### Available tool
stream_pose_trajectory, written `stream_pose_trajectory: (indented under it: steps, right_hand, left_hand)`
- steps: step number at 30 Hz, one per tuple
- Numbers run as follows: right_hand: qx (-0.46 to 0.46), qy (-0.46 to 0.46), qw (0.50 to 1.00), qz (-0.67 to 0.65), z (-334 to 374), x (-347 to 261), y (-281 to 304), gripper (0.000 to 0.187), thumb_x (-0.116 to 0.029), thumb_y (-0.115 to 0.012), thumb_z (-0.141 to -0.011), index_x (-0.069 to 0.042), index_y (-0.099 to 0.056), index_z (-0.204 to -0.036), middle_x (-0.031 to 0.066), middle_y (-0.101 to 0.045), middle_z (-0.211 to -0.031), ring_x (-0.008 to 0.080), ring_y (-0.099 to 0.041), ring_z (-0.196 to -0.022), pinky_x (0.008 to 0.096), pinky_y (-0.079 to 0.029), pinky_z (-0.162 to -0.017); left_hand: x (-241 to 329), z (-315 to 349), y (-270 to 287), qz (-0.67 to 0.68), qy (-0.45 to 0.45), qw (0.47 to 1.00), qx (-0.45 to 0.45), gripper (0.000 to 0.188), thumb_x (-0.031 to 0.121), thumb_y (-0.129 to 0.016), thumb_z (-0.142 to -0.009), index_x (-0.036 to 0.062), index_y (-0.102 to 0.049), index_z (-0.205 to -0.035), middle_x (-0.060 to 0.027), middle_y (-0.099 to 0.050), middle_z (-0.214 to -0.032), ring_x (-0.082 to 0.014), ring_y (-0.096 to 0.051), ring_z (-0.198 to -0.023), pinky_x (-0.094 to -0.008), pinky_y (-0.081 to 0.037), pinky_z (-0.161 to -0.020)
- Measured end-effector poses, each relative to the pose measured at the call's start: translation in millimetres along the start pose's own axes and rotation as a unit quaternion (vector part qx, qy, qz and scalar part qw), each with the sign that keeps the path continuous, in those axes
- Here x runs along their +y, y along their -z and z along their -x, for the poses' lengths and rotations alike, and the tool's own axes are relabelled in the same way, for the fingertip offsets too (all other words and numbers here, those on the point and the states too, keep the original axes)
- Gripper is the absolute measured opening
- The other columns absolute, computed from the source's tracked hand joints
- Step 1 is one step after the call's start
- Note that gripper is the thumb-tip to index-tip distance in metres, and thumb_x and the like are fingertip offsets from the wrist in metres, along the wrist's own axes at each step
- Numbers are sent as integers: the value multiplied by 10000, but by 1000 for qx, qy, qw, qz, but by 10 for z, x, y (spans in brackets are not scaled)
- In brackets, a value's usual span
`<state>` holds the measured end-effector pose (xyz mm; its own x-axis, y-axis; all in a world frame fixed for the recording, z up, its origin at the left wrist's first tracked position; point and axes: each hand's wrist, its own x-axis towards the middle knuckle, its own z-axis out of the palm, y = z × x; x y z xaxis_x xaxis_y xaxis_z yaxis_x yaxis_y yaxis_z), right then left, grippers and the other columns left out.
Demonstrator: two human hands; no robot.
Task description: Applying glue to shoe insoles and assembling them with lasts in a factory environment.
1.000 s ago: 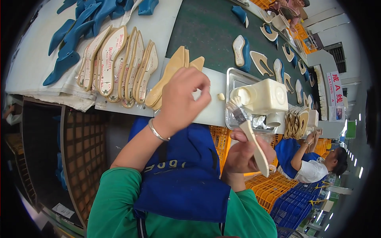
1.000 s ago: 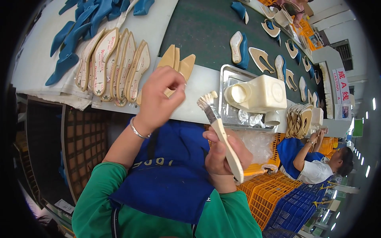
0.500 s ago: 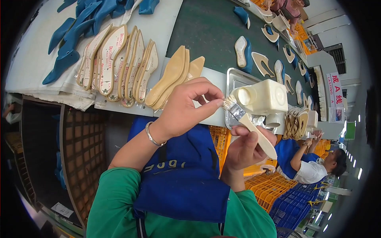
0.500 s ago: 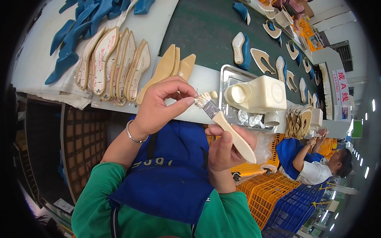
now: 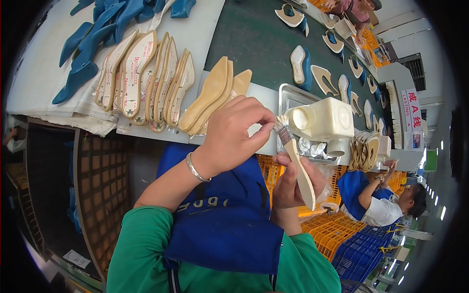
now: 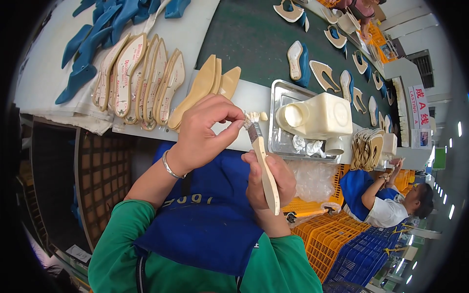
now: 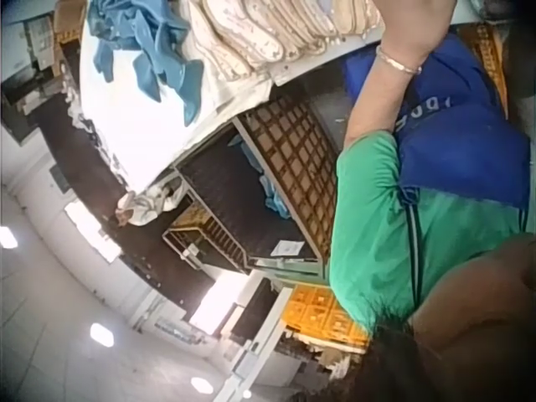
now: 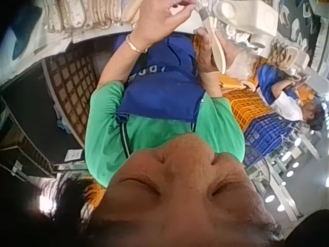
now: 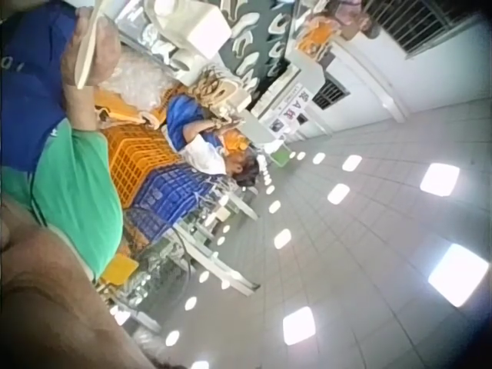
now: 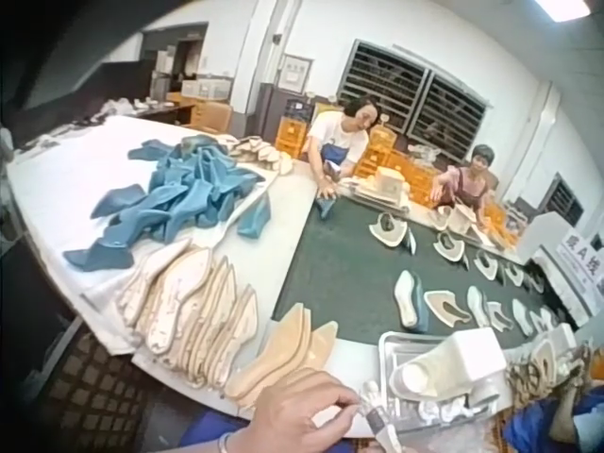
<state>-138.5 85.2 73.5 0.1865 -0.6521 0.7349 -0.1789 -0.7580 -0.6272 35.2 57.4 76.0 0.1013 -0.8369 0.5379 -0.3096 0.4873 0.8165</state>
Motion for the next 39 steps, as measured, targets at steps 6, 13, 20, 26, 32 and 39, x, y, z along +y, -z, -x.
stream_pose_trajectory:
  steps: [6,13,20,26,32,39]
  right_hand:
    - [-18,9,1000,12,-39,-17,38,340,-25,-572,-921,-30,-428,-1228,230,-676,-839,282,-684,-707,380,-565,-647]
    - [140,-91,978,-124,-125,-82,-57,208,-97,-538,-957,12,-434,-1100,164,-642,-713,244,-637,-604,367,-568,-578]
    - [183,-200,937,-219,-182,11,8,158,-145,-499,-989,3,-486,-1042,122,-623,-696,195,-598,-576,307,-540,-580]
    - [249,-137,951,-120,-122,134,393,126,-93,-506,-935,8,-521,-1010,97,-567,-750,152,-547,-639,266,-459,-600]
    - [236,-126,927,261,129,431,1549,94,-92,-561,-913,2,-562,-906,57,-521,-890,132,-466,-774,268,-397,-731]
    - [52,-290,882,368,906,1494,1811,253,-148,-622,-870,-19,-627,-1089,164,-629,-1029,328,-600,-945,392,-463,-856]
  left_hand:
    - [-23,-16,-34,-8,33,999,-9,61,-12,-641,-774,19,-598,-805,-55,-565,-763,-170,-553,-692,-276,-458,-623]
    - [-211,-19,85,186,148,971,26,43,60,-617,-870,35,-608,-904,3,-565,-829,-76,-542,-764,-229,-449,-668]
    - [-172,10,100,383,258,886,-28,35,34,-585,-903,30,-586,-938,16,-538,-868,-61,-512,-772,-214,-448,-699]
    - [-292,70,-43,412,257,874,-22,39,84,-562,-920,55,-579,-940,25,-538,-866,-46,-487,-746,-213,-436,-680]
    - [-304,55,-159,408,284,867,-22,37,75,-543,-916,68,-579,-913,28,-534,-854,-56,-482,-734,-212,-414,-665]
    - [-353,171,-614,411,335,844,-85,30,84,-559,-912,67,-582,-913,39,-533,-845,-40,-445,-710,-194,-392,-653]
